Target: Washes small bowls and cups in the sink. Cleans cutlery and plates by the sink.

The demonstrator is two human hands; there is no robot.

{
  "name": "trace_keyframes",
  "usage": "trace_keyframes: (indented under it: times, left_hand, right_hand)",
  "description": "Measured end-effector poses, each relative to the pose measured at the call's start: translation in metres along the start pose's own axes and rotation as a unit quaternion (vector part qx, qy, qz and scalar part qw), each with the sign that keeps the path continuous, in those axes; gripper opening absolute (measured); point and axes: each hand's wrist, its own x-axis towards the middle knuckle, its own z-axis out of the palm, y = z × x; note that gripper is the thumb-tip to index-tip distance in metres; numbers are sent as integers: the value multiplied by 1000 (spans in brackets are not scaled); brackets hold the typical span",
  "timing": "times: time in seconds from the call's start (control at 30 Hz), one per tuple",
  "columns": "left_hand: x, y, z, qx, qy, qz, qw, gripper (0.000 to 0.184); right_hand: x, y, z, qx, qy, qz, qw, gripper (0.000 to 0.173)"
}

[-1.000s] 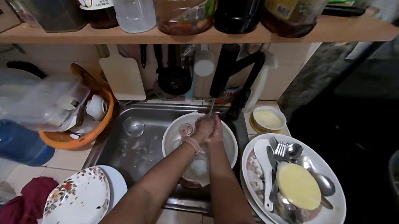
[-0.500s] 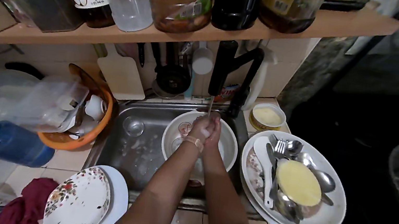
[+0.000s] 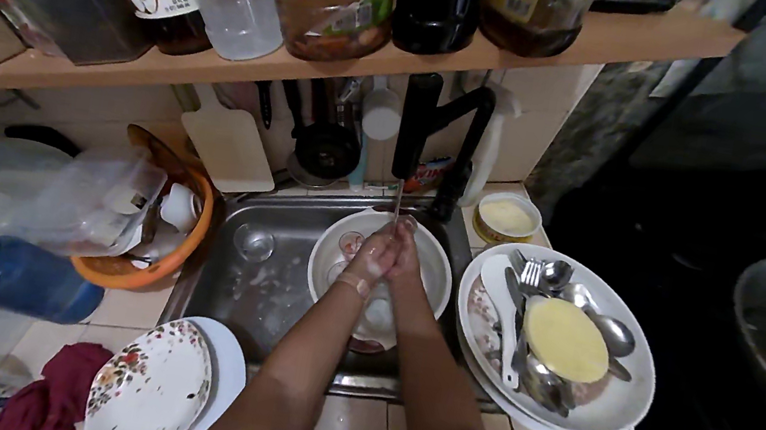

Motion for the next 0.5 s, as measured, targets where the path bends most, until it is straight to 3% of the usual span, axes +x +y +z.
trace_keyframes:
  times: [0.03, 0.1, 0.17, 0.27, 0.3, 0.33, 0.4, 0.43, 0.5]
  left_hand:
    - [20, -17, -7, -156, -52, 40, 986, 38]
    - [66, -49, -23, -323, -149, 64, 932, 29]
    - [69, -52, -23, -355, -99, 27, 929, 22]
    - [67, -51, -26, -382, -46, -1, 923, 28]
    - [67, -52, -29, -382, -44, 3, 923, 25]
    - [66, -53, -31, -359, -37, 17, 933, 21]
    - [61, -54, -36, -267, -33, 73, 960, 23]
    - [59, -54, -38, -219, -37, 102, 970, 26]
    - [57, -52, -43, -236, -42, 107, 965, 23]
  right_hand:
    - [10, 6, -13, -6, -65, -39, 997, 22]
    - [2, 1, 3, -126, 57, -64, 988, 13]
    - [-7, 1, 9, -263, 104, -81, 956, 51]
    - [-14, 1, 13, -364, 64, -150, 917, 94]
    - [-14, 0, 15, -377, 65, -179, 906, 94]
    - [-13, -2, 15, -392, 72, -212, 892, 83]
    - [-9, -9, 17, -439, 98, -256, 856, 46]
    - [-11, -17, 22, -479, 105, -245, 837, 36]
    - [-15, -28, 30, -528, 103, -234, 810, 35]
